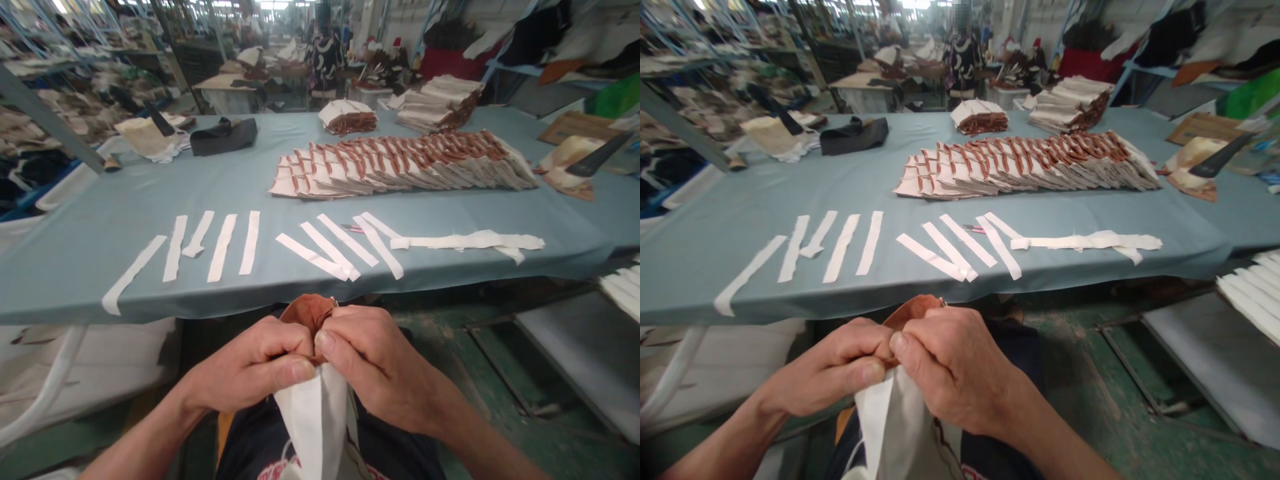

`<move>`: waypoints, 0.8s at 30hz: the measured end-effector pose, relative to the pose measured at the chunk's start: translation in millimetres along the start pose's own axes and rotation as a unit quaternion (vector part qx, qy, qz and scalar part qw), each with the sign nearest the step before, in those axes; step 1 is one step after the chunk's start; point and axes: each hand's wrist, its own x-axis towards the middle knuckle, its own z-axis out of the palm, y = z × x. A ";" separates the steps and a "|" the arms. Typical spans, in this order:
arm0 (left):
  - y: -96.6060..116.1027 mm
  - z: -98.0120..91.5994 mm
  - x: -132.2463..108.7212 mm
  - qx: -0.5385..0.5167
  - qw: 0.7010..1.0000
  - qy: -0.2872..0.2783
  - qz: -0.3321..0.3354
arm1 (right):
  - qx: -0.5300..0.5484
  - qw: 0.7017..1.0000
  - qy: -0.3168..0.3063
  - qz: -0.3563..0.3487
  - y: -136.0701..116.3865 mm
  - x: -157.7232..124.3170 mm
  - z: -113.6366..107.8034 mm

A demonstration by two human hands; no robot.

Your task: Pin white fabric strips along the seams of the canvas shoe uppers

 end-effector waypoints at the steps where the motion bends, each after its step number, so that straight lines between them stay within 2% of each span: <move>1: -0.9 0.1 0.0 -0.011 1.000 0.000 -0.002 | 0.014 1.000 0.001 0.004 0.4 0.7 2.2; 6: -11.8 1.4 -1.5 -0.069 0.998 0.012 -0.003 | 0.106 0.993 -0.032 0.037 6.2 3.4 7.8; 9: -20.3 5.5 -1.8 -0.096 0.995 0.029 -0.024 | 0.089 0.995 -0.018 0.036 10.0 3.1 9.2; 13: -28.6 15.8 -1.9 -0.140 0.987 0.065 -0.046 | -0.044 0.998 0.033 -0.042 11.0 -3.1 11.2; 16: -31.4 24.1 -2.8 -0.168 0.982 0.062 -0.067 | -0.176 0.978 0.056 -0.098 8.3 -11.2 11.6; 18: -31.9 28.4 -3.1 -0.181 0.978 0.061 -0.078 | -0.216 0.969 0.055 -0.104 7.3 -15.0 11.0; 20: -31.4 31.4 -2.4 -0.199 0.974 0.073 -0.084 | -0.177 0.979 0.046 -0.088 9.3 -15.9 9.5; 24: -26.3 31.9 0.7 -0.209 0.970 0.099 -0.072 | 0.010 0.998 0.041 -0.052 26.6 -12.4 4.1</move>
